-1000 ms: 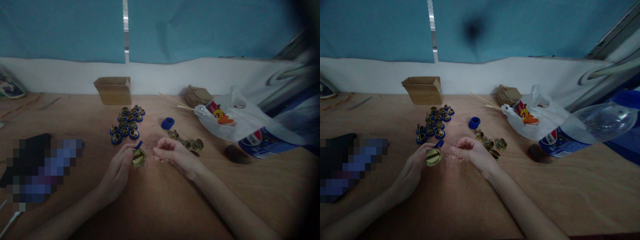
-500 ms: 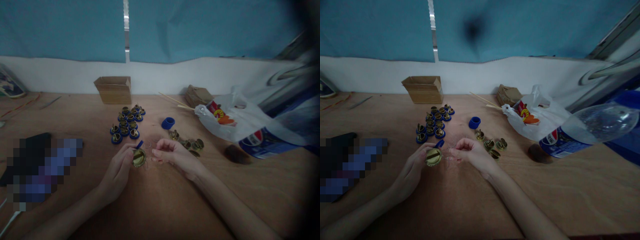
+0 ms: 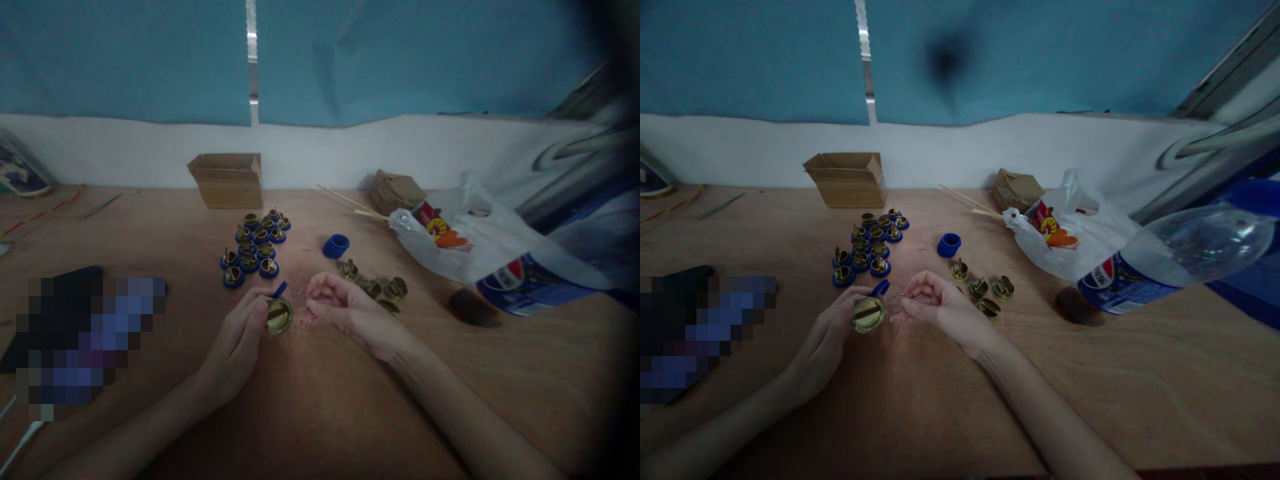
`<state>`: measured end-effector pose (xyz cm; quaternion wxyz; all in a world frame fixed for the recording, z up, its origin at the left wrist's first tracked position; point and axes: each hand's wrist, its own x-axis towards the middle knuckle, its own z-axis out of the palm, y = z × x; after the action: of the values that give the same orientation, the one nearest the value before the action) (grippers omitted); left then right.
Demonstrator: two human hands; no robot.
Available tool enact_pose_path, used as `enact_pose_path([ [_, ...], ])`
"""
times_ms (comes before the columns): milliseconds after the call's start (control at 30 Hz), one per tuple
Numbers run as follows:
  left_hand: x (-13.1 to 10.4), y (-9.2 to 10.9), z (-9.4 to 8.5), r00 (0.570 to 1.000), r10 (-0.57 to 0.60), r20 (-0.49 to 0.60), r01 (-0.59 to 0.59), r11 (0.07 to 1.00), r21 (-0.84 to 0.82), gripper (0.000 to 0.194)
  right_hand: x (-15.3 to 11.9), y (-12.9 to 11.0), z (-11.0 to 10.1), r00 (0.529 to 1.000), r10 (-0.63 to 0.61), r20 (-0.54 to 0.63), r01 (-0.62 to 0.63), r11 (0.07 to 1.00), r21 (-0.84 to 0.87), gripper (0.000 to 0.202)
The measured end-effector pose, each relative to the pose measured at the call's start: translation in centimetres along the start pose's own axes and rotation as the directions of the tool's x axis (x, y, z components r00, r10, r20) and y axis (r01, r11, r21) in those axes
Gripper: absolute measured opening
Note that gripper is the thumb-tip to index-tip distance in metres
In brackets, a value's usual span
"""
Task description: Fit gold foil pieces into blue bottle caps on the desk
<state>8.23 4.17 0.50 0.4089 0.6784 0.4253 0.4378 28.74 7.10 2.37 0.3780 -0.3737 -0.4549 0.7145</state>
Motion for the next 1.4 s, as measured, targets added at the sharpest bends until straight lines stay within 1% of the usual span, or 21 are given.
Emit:
enact_pose_path([
  [100,-0.03,-0.1,0.04,1.0,-0.004,0.003,0.004,1.0,-0.007,0.036,0.05,0.1,-0.11,1.0,-0.009,0.018,0.009,1.0,0.002,0.027],
  [267,0.11,-0.05,-0.06,1.0,0.003,0.006,-0.003,1.0,-0.003,0.034,0.04,-0.15,0.09,1.0,0.01,-0.019,-0.01,1.0,-0.013,0.029],
  [400,0.15,-0.03,-0.06,1.0,0.012,-0.009,-0.012,1.0,0.017,0.036,-0.03,-0.35,0.27,1.0,0.021,-0.021,-0.021,1.0,-0.017,0.031],
  [567,0.1,-0.09,-0.01,1.0,0.012,-0.009,-0.012,1.0,-0.008,0.035,-0.01,-0.23,0.15,0.998,0.044,-0.041,-0.045,0.999,-0.029,0.033],
  [700,0.06,-0.08,-0.07,1.0,0.0,0.004,0.001,1.0,-0.027,0.034,0.03,-0.15,0.02,0.998,0.032,-0.05,-0.034,0.998,-0.05,0.033],
  [800,0.04,-0.12,-0.05,1.0,-0.012,-0.006,0.012,0.999,-0.044,0.032,0.07,-0.18,-0.01,0.998,0.032,-0.049,-0.034,0.998,-0.051,0.034],
  [967,0.08,-0.12,-0.02,1.0,0.014,-0.001,-0.014,1.0,-0.011,0.036,0.11,-0.22,0.05,0.998,0.03,-0.053,-0.034,0.996,-0.077,0.036],
  [1167,0.02,0.11,-0.1,1.0,-0.022,-0.001,0.022,0.999,-0.026,0.035,0.08,-0.25,0.13,0.997,-0.002,-0.073,-0.008,0.99,-0.137,0.037],
  [1400,0.15,-0.11,-0.06,1.0,-0.006,0.001,0.006,1.0,-0.005,0.036,0.09,-0.37,0.11,0.997,0.006,-0.07,-0.018,0.986,-0.165,0.035],
])
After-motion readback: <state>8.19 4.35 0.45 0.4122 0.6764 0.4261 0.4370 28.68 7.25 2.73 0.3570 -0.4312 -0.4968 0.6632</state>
